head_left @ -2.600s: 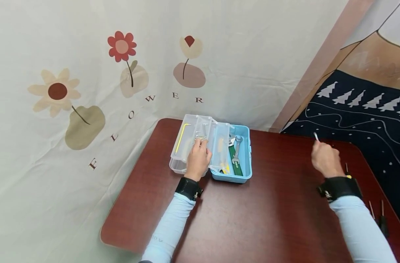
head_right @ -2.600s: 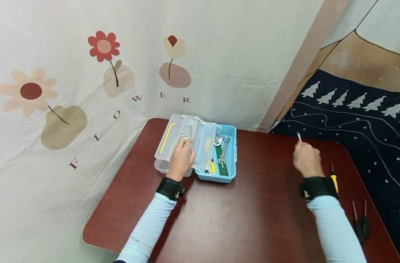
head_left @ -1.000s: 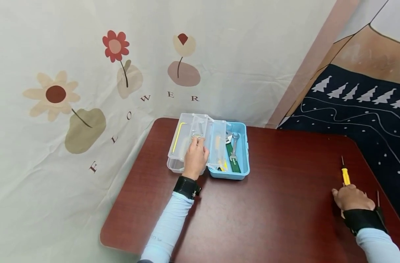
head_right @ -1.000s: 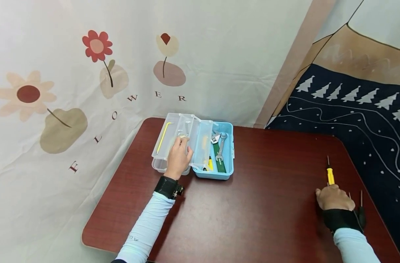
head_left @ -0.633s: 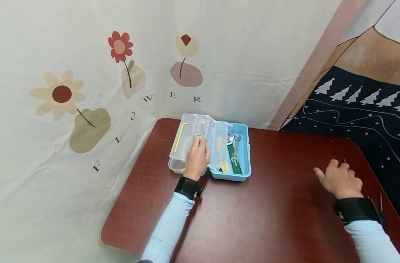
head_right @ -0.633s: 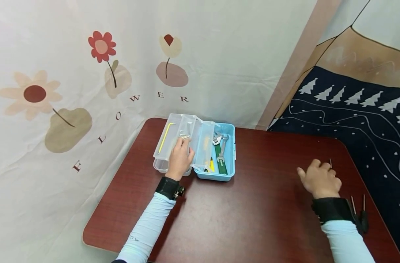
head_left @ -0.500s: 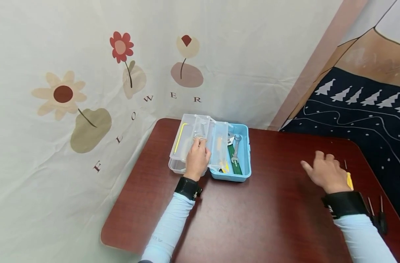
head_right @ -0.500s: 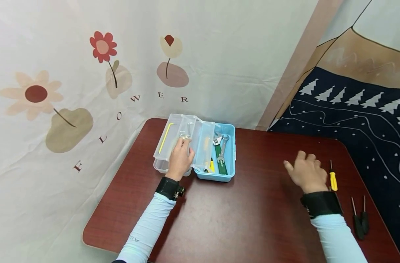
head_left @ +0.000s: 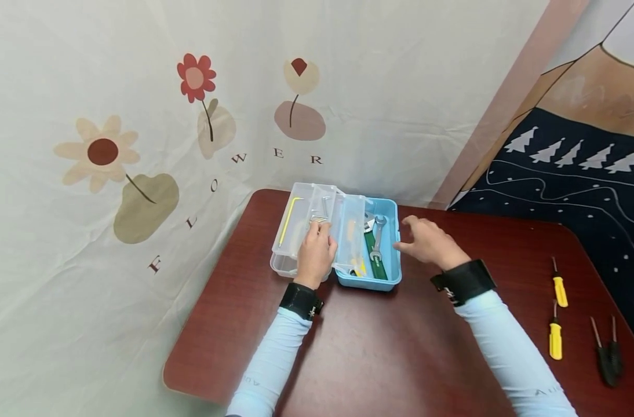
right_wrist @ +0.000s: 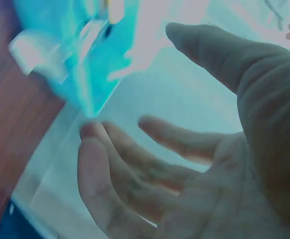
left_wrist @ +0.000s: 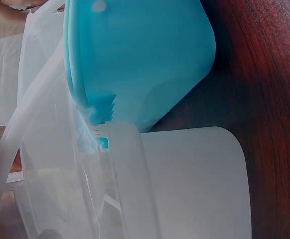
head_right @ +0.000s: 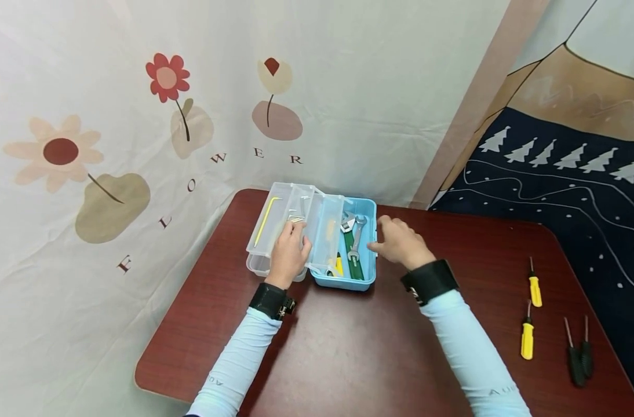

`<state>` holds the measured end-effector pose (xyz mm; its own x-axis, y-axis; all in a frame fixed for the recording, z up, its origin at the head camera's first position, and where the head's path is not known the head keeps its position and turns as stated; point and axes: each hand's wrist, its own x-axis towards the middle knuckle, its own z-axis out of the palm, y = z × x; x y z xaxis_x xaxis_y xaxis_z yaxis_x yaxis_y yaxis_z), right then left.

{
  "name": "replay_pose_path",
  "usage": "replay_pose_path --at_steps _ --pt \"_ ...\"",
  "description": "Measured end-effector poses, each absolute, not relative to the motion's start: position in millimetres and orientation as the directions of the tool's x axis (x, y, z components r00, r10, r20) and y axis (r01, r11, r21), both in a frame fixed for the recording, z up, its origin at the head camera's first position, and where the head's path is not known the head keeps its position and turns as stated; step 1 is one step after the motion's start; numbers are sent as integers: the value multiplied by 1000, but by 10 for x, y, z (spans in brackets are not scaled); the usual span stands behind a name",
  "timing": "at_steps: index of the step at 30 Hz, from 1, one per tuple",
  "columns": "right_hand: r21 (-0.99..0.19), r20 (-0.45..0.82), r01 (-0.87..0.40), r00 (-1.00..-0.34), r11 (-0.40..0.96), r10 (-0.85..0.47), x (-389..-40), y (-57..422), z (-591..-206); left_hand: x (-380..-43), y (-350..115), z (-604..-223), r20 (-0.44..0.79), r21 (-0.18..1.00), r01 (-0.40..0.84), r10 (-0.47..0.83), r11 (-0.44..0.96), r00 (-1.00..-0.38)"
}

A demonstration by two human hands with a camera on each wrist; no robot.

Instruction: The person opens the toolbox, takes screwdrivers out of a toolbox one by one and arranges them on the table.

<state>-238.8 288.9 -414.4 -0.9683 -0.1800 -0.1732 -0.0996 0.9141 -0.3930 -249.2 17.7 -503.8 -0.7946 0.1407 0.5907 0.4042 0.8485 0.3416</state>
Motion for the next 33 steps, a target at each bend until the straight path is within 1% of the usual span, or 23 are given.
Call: replay_pose_path --at_steps 3,6,11,14,17,22,25,28,33 --pt "-410 -237 -127 -941 903 -240 -2554 2665 -4179 -2498 188 -5050 588 345 404 140 847 -797" --pt "-407 -326 -145 -899 902 -291 -2707 2495 -4227 -2496 190 -5049 584 347 401 139 848 -800" --pt "-471 -474 -57 -825 880 -308 -2912 2329 -4332 -2495 191 -5047 586 343 398 137 851 -799" --pt "-497 -525 -7 -794 868 -307 -2993 2265 -4425 -2489 193 -5037 586 342 398 137 851 -798" --pt "-486 -542 -4 -783 874 -305 -3035 2199 -4535 -2486 193 -5031 580 345 392 135 853 -803" --pt "-420 -530 -15 -808 908 -258 -3045 2103 -4724 -2479 205 -5031 574 343 390 138 855 -807" --pt "-393 -541 -30 -800 919 -258 -3036 2057 -4786 -2483 209 -5031 578 338 395 143 854 -803" --pt "-410 -554 -43 -782 911 -287 -3023 2028 -4806 -2497 204 -5043 593 330 399 141 855 -793" --pt "-445 -574 -25 -760 895 -306 -2975 2022 -4775 -2516 201 -5080 622 323 406 132 855 -772"
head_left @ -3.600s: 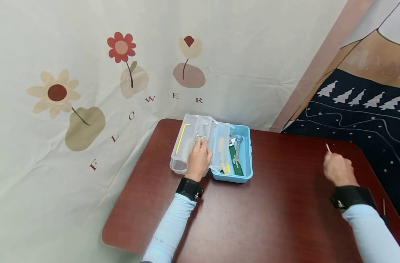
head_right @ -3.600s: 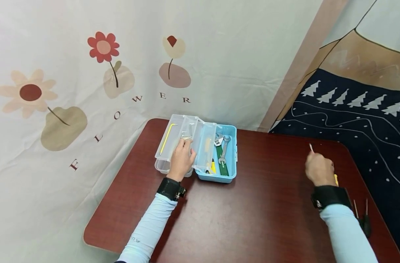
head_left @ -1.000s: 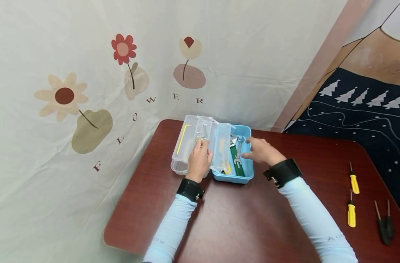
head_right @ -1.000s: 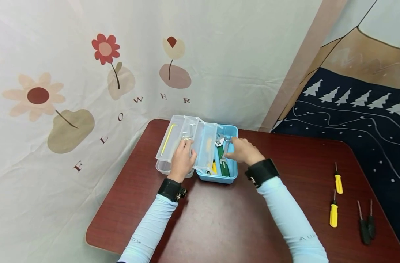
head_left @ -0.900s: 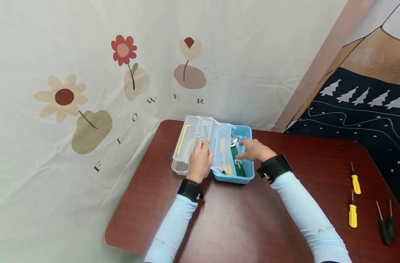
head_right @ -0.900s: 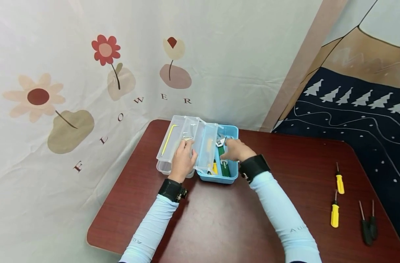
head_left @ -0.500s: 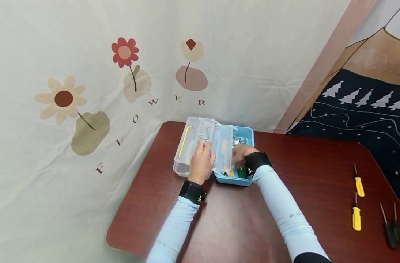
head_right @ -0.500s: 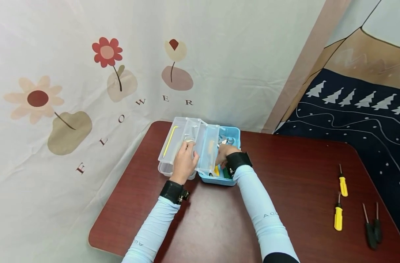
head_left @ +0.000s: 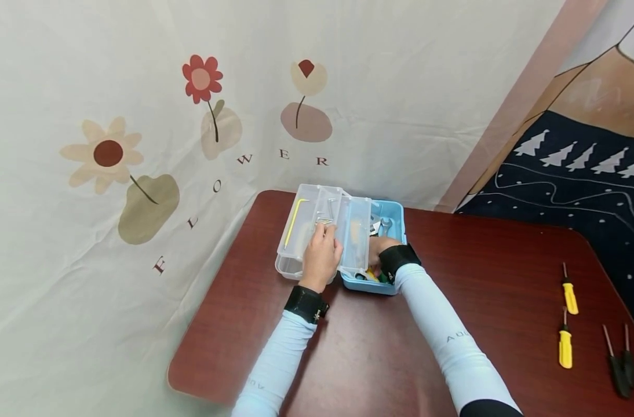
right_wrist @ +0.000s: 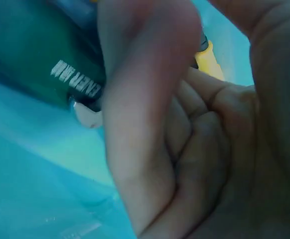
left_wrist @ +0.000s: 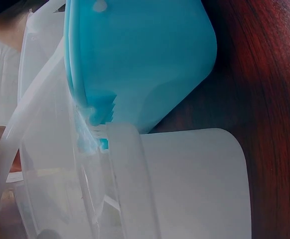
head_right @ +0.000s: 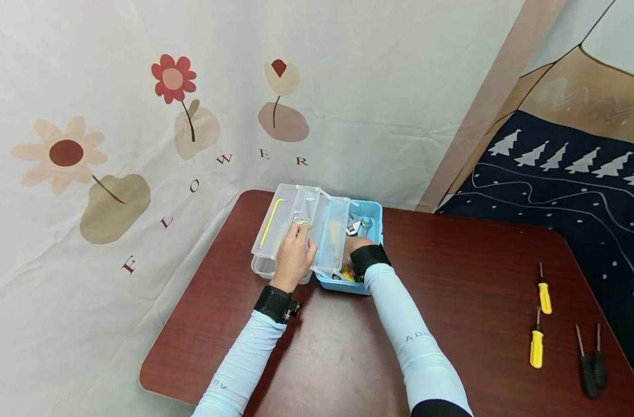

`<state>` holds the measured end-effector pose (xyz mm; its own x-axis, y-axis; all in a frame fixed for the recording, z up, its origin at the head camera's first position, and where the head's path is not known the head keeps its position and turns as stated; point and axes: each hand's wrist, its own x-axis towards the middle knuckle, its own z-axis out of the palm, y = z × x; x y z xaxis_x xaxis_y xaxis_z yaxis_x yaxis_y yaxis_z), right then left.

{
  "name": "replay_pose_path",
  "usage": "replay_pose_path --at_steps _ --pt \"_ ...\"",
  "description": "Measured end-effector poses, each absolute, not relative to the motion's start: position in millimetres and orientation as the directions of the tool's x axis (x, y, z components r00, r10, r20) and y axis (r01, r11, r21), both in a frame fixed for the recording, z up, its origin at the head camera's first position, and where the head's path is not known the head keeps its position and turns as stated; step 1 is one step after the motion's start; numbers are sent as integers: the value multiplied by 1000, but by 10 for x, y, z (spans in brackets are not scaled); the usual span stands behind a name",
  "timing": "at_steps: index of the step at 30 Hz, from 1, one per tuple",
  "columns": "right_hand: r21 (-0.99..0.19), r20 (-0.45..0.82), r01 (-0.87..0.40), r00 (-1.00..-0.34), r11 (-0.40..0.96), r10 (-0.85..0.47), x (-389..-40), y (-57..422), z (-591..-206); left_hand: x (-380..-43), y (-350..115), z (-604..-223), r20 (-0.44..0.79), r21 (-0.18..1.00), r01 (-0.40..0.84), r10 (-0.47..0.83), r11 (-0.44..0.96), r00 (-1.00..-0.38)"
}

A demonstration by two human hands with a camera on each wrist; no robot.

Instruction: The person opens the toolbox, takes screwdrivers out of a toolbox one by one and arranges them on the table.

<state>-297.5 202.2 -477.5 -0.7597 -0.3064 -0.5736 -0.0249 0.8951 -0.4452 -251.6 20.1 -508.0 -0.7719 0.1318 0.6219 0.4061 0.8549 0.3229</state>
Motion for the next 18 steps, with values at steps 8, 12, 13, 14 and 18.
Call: replay_pose_path --at_steps 8,12,13,14,18 --pt "-355 -517 -151 -791 923 -328 -2975 2058 -4780 -2512 215 -5108 618 328 415 139 849 -774" --pt "-324 -486 -134 -826 937 -286 -3022 2069 -4732 -2507 206 -5105 612 337 405 129 850 -780" --pt "-306 -483 -111 -838 946 -255 -3034 2075 -4706 -2506 203 -5101 610 339 404 128 850 -782" --pt "-291 -484 -78 -848 953 -217 -3039 2086 -4671 -2505 199 -5097 610 340 404 127 850 -782" --pt "-295 -466 19 -876 955 -127 -3027 2154 -4514 -2509 186 -5089 619 332 406 128 851 -775"
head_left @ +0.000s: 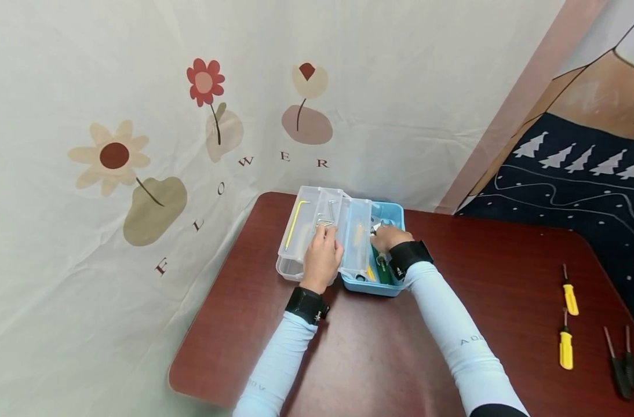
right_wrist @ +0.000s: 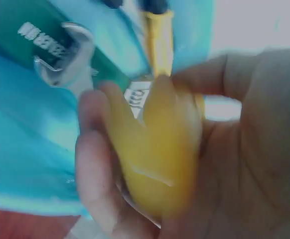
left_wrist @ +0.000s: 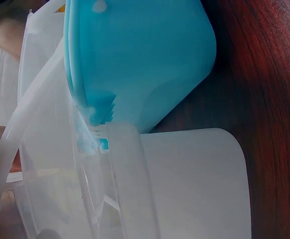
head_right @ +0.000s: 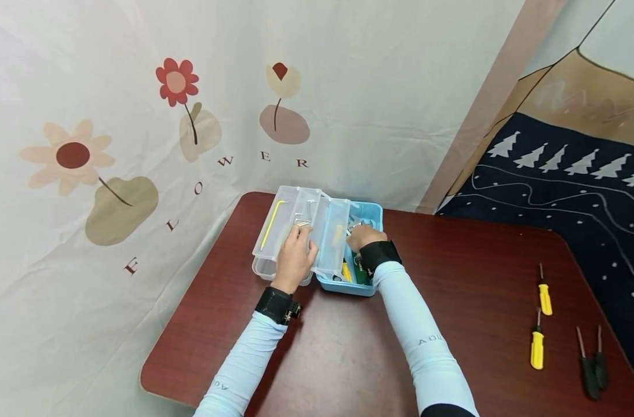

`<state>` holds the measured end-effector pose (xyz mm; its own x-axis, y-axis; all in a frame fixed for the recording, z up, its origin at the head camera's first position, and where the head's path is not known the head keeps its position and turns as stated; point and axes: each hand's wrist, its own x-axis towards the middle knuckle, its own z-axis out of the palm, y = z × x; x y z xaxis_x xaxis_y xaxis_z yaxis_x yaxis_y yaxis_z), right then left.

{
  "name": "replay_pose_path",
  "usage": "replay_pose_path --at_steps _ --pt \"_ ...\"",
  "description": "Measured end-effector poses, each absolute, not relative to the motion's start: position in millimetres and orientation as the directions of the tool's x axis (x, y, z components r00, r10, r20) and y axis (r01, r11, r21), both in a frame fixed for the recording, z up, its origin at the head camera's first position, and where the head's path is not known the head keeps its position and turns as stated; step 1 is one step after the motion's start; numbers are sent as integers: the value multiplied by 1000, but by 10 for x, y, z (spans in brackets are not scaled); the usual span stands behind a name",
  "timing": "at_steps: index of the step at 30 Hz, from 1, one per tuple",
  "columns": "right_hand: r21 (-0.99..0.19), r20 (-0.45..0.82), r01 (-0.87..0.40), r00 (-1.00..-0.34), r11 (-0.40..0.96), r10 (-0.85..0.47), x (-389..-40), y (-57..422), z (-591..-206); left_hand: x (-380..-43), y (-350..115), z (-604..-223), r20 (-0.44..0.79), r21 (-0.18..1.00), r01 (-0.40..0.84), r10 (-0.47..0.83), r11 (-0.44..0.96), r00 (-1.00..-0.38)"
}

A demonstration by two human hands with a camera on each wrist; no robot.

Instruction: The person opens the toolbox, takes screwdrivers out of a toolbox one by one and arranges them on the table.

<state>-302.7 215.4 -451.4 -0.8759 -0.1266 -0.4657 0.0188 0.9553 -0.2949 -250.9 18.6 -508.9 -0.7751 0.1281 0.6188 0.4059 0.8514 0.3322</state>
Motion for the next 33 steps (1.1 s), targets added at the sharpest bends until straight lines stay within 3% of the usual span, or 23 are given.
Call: replay_pose_path --at_steps 10,15,23,33 --pt "-443 -197 138 -979 886 55 -3049 2542 -4369 -2505 248 -5097 609 340 408 132 847 -782" --pt "-499 -45 91 -996 862 79 -2997 2834 -4263 -2502 266 -5103 601 342 403 132 849 -788" --pt "-487 159 14 -982 873 104 -2795 3356 -4141 -2484 276 -5086 620 332 417 137 846 -773" --pt "-482 183 97 -961 871 208 -2364 4067 -4178 -2477 224 -5109 622 333 410 128 849 -772"
